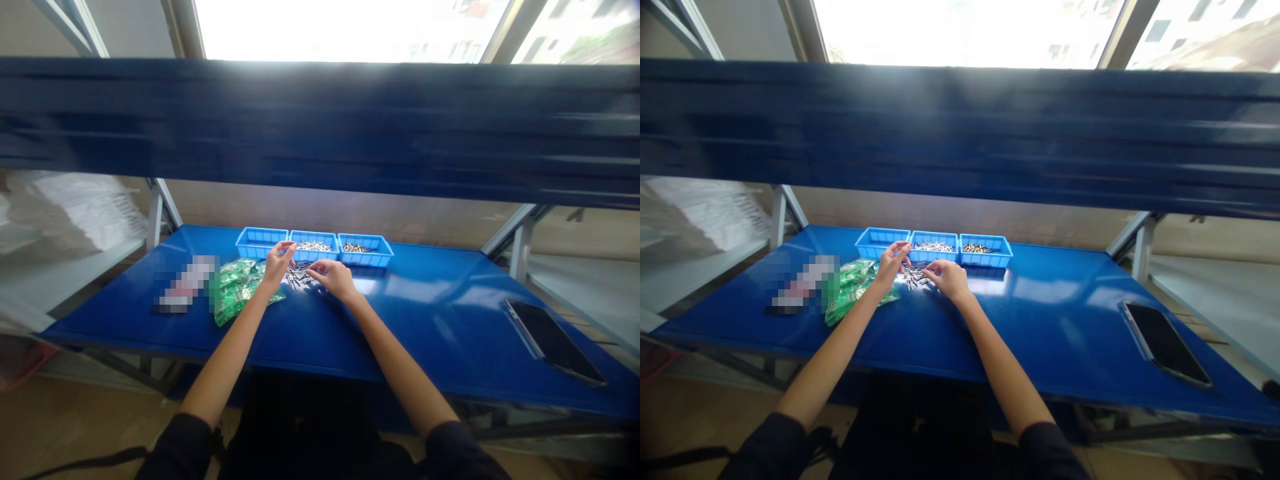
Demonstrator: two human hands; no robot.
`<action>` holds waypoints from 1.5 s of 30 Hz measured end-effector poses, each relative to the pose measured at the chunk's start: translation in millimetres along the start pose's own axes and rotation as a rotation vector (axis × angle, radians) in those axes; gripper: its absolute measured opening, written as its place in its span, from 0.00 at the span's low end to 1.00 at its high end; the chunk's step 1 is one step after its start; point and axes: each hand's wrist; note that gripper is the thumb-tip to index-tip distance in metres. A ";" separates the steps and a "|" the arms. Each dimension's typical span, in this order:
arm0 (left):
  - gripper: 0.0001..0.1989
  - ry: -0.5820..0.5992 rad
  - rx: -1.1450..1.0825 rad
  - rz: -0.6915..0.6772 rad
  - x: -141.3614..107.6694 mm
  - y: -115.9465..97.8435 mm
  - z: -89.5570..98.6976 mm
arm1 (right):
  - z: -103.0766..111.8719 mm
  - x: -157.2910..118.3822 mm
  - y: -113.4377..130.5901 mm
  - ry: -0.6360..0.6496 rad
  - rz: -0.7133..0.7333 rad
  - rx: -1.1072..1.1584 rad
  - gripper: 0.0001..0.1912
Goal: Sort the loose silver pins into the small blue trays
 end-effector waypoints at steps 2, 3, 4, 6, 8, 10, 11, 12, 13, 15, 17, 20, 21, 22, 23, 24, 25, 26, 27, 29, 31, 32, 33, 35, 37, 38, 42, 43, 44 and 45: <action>0.16 0.009 0.047 -0.010 -0.6 -0.8 0.1 | 0.4 -1.1 -2.4 0.039 0.061 -0.030 0.11; 0.15 0.014 0.074 -0.013 -1.2 -1.9 0.0 | 0.7 -1.4 -4.1 0.054 0.079 -0.044 0.09; 0.15 0.019 0.098 -0.013 -1.9 -3.3 -0.1 | 0.9 -1.4 -5.8 0.063 0.085 -0.058 0.09; 0.15 0.024 0.126 -0.015 -3.5 -6.8 -0.5 | 0.8 -1.2 -8.9 0.076 0.088 -0.075 0.07; 0.15 0.025 0.130 -0.018 -4.9 -9.9 -0.6 | -0.1 -1.0 -10.8 0.090 0.095 -0.085 0.05; 0.15 0.025 0.128 -0.015 -5.7 -11.9 -0.5 | -1.5 -0.9 -11.2 0.103 0.101 -0.091 0.04; 0.15 0.024 0.126 -0.011 -5.9 -12.4 -0.4 | -2.3 -0.9 -10.9 0.106 0.104 -0.094 0.04; 0.15 0.022 0.124 -0.007 -6.0 -12.6 -0.4 | -2.9 -1.0 -10.4 0.108 0.105 -0.097 0.04; 0.15 0.021 0.122 -0.006 -6.1 -12.6 -0.3 | -3.5 -1.1 -9.8 0.108 0.105 -0.100 0.04; 0.15 0.021 0.118 -0.011 -6.2 -12.3 -0.4 | -4.3 -1.3 -8.7 0.104 0.101 -0.106 0.04; 0.14 0.026 0.118 -0.017 -6.2 -12.0 -0.3 | -4.7 -1.5 -8.0 0.102 0.093 -0.109 0.04; 0.15 0.031 0.124 -0.012 -6.1 -11.5 0.1 | -4.6 -1.4 -8.0 0.100 0.088 -0.122 0.04; 0.15 0.031 0.130 -0.010 -6.1 -11.2 0.2 | -4.6 -1.2 -8.2 0.099 0.091 -0.128 0.04; 0.15 0.030 0.143 -0.012 -6.1 -10.7 0.1 | -4.6 -1.1 -8.5 0.097 0.093 -0.134 0.05; 0.15 0.025 0.162 -0.022 -6.3 -10.1 -0.3 | -4.6 -1.1 -8.7 0.097 0.096 -0.138 0.05; 0.15 0.014 0.188 -0.045 -6.7 -9.2 -1.0 | -4.7 -1.0 -8.8 0.098 0.097 -0.141 0.05; 0.14 -0.001 0.218 -0.079 -7.3 -8.2 -2.1 | -4.9 -1.1 -8.9 0.100 0.097 -0.142 0.05; 0.13 -0.014 0.247 -0.123 -8.1 -7.1 -3.5 | -5.2 -1.2 -8.8 0.099 0.099 -0.142 0.05; 0.12 -0.021 0.270 -0.168 -9.1 -5.9 -5.1 | -5.6 -1.3 -8.6 0.096 0.104 -0.143 0.05; 0.11 -0.014 0.279 -0.224 -11.1 -4.0 -7.8 | -6.2 -1.6 -7.7 0.087 0.118 -0.148 0.04; 0.12 0.031 0.233 -0.206 -13.0 -3.5 -8.7 | -6.3 -1.5 -6.2 0.081 0.122 -0.157 0.04; 0.13 0.073 0.190 -0.179 -14.0 -4.1 -8.3 | -5.9 -1.4 -5.2 0.081 0.117 -0.159 0.04; 0.15 0.129 0.141 -0.147 -15.1 -5.3 -7.4 | -5.2 -1.3 -4.0 0.085 0.108 -0.159 0.04; 0.19 0.293 0.045 -0.074 -18.2 -9.8 -5.3 | -3.1 -1.0 -1.3 0.091 0.085 -0.142 0.05; 0.22 0.513 -0.007 0.016 -22.9 -16.1 -4.7 | -0.9 -0.9 1.7 0.069 0.045 -0.086 0.06; 0.23 0.640 -0.008 0.063 -25.8 -19.5 -5.4 | 0.0 -1.0 3.2 0.051 0.026 -0.039 0.06; 0.20 0.979 0.064 0.111 -36.1 -30.4 -11.9 | -1.1 -1.1 7.6 -0.015 -0.019 0.180 0.09; 0.20 0.997 0.076 0.112 -37.5 -31.9 -13.1 | -2.6 -1.0 8.1 -0.026 -0.034 0.214 0.10; 0.20 1.001 0.083 0.115 -38.3 -33.0 -13.7 | -4.3 -0.7 8.4 -0.039 -0.057 0.241 0.11; 0.20 0.998 0.085 0.122 -38.5 -33.7 -13.7 | -6.4 -0.3 8.4 -0.053 -0.082 0.266 0.12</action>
Point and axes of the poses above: each hand's wrist, its own x-axis towards the middle knuckle, its own z-axis out of the back of the hand, y = z × x, and after that the axes turned 6 degrees about z, right-handed
